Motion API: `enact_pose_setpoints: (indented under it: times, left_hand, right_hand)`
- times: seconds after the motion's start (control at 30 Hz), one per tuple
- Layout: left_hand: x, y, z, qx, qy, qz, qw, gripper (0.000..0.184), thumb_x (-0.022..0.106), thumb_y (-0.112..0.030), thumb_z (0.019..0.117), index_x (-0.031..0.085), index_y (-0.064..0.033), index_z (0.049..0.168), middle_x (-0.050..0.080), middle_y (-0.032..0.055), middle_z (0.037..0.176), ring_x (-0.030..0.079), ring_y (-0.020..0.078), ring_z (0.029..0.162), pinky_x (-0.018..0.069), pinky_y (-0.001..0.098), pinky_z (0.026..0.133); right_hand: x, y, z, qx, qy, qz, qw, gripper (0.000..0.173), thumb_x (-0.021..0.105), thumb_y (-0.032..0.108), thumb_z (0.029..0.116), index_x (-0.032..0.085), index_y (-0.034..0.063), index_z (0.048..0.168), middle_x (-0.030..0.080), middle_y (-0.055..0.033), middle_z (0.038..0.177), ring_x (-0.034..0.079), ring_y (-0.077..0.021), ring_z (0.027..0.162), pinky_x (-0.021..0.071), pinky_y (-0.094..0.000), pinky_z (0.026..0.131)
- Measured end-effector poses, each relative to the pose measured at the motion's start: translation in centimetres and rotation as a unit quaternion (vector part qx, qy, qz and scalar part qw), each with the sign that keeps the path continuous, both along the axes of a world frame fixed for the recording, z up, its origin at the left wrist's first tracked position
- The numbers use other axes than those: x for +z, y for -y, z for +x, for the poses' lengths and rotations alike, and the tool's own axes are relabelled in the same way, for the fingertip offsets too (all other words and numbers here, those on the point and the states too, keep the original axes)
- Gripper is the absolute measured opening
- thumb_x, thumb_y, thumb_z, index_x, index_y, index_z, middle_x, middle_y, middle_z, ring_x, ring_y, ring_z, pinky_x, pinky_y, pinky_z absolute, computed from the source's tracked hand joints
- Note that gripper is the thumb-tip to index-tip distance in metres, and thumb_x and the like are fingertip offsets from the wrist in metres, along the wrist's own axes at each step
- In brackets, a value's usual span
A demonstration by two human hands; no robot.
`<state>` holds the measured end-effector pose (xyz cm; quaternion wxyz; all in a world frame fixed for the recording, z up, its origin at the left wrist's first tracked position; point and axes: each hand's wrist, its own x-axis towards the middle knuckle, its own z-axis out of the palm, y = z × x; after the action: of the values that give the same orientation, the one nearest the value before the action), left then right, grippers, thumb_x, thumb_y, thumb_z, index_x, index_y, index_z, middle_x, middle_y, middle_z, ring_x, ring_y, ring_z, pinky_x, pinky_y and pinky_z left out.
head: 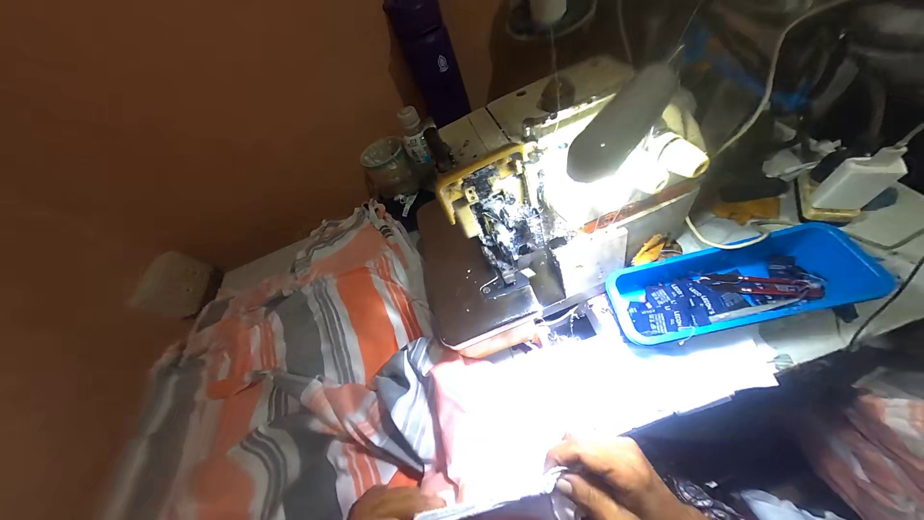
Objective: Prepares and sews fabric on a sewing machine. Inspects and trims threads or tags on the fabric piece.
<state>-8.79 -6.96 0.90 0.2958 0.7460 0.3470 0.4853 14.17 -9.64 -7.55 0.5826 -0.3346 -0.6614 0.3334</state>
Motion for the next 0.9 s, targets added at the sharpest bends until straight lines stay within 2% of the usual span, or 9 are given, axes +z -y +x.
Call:
enact_pose_setpoints:
  times: [0.07, 0.13, 0.23, 0.27, 0.33, 0.43, 0.67, 0.73, 0.9]
  left_hand:
    - [-0.3, -1.0, 1.8, 0.010, 0.043, -0.019, 0.999, 0.020, 0.064, -0.013, 0.1000, 0.062, -0.0251, 0.115, 0.070, -0.0198, 0.108, 0.068, -0.0036, 0.100, 0.0564, 0.0176, 0.090]
    - [-0.5, -2.1, 4.1, 0.033, 0.009, -0.016, 0.999, 0.015, 0.064, -0.008, 0.0976, 0.064, -0.0180, 0.109, 0.069, -0.0190, 0.103, 0.065, -0.0085, 0.094, 0.0549, 0.0133, 0.086]
    - [-1.7, -4.7, 8.2, 0.026, -0.095, 0.053, 0.994, 0.012, 0.070, -0.005, 0.0905, 0.071, 0.0043, 0.098, 0.074, 0.0044, 0.094, 0.068, -0.0005, 0.090, 0.0538, 0.0142, 0.087]
    - [-2.5, -5.7, 9.6, 0.024, -0.135, 0.091, 0.986, 0.013, 0.070, -0.006, 0.0896, 0.074, 0.0041, 0.097, 0.076, 0.0089, 0.092, 0.070, 0.0055, 0.088, 0.0536, 0.0173, 0.087]
    - [-4.8, -7.1, 12.0, 0.014, -0.193, 0.144, 0.970, 0.014, 0.067, -0.009, 0.0906, 0.077, -0.0007, 0.097, 0.077, 0.0097, 0.092, 0.073, 0.0149, 0.087, 0.0568, 0.0261, 0.086]
    - [-7.5, -8.1, 13.9, 0.029, -0.276, 0.186, 0.943, 0.015, 0.065, -0.008, 0.0905, 0.079, -0.0048, 0.095, 0.076, 0.0111, 0.089, 0.074, 0.0258, 0.080, 0.0594, 0.0390, 0.073]
    - [-7.7, -7.5, 13.2, 0.005, -0.243, 0.077, 0.967, 0.017, 0.067, -0.009, 0.0843, 0.078, -0.0053, 0.095, 0.076, 0.0060, 0.091, 0.071, 0.0182, 0.087, 0.0563, 0.0302, 0.083]
    - [-7.2, -7.8, 13.3, -0.013, -0.256, 0.045, 0.966, 0.018, 0.067, -0.009, 0.0842, 0.078, -0.0045, 0.098, 0.076, 0.0068, 0.094, 0.072, 0.0196, 0.090, 0.0569, 0.0338, 0.084]
    - [-6.1, -8.6, 13.5, -0.057, -0.280, 0.038, 0.958, 0.013, 0.067, -0.012, 0.0834, 0.077, -0.0073, 0.090, 0.074, 0.0040, 0.085, 0.071, 0.0148, 0.080, 0.0569, 0.0311, 0.075]
  right_hand:
    - [0.0, 0.8, -0.2, 0.009, -0.040, -0.055, 0.998, 0.021, 0.054, 0.007, 0.1025, 0.065, -0.0101, 0.098, 0.066, -0.0150, 0.081, 0.061, -0.0046, 0.074, 0.0488, -0.0129, 0.073]
    - [0.0, 2.0, -0.3, 0.010, -0.078, -0.127, 0.989, 0.019, 0.055, 0.004, 0.1014, 0.066, -0.0118, 0.100, 0.068, -0.0140, 0.084, 0.062, -0.0017, 0.076, 0.0501, -0.0139, 0.074]
    - [-0.1, 3.2, -0.2, -0.037, -0.100, -0.223, 0.969, 0.017, 0.054, 0.000, 0.0981, 0.067, -0.0104, 0.102, 0.069, -0.0093, 0.084, 0.063, 0.0014, 0.074, 0.0519, -0.0149, 0.071]
    - [-0.1, 3.4, 0.0, -0.062, -0.102, -0.248, 0.961, 0.017, 0.054, 0.000, 0.0975, 0.067, -0.0096, 0.102, 0.068, -0.0070, 0.083, 0.063, 0.0018, 0.072, 0.0523, -0.0156, 0.070]
    - [-0.1, 3.5, 0.3, -0.103, -0.117, -0.288, 0.945, 0.015, 0.054, 0.002, 0.0982, 0.065, -0.0071, 0.101, 0.066, -0.0019, 0.078, 0.062, 0.0012, 0.068, 0.0533, -0.0178, 0.066]
    - [-0.1, 3.4, 0.7, -0.125, -0.148, -0.329, 0.924, 0.010, 0.052, 0.001, 0.0986, 0.061, -0.0039, 0.100, 0.063, 0.0003, 0.076, 0.065, -0.0025, 0.064, 0.0580, -0.0217, 0.063]
    - [-0.9, 2.9, 0.9, -0.104, -0.166, -0.325, 0.925, 0.009, 0.055, 0.003, 0.0980, 0.062, -0.0017, 0.097, 0.061, 0.0040, 0.071, 0.058, 0.0021, 0.058, 0.0509, -0.0164, 0.056]
    - [-0.9, 2.7, 1.0, -0.098, -0.172, -0.331, 0.923, 0.009, 0.055, 0.004, 0.0978, 0.062, -0.0007, 0.097, 0.062, 0.0047, 0.070, 0.057, 0.0023, 0.056, 0.0499, -0.0161, 0.055]
    - [-1.5, 2.5, 1.0, -0.092, -0.179, -0.309, 0.930, 0.010, 0.055, 0.004, 0.0973, 0.062, -0.0027, 0.098, 0.062, 0.0030, 0.068, 0.057, 0.0012, 0.054, 0.0495, -0.0169, 0.053]
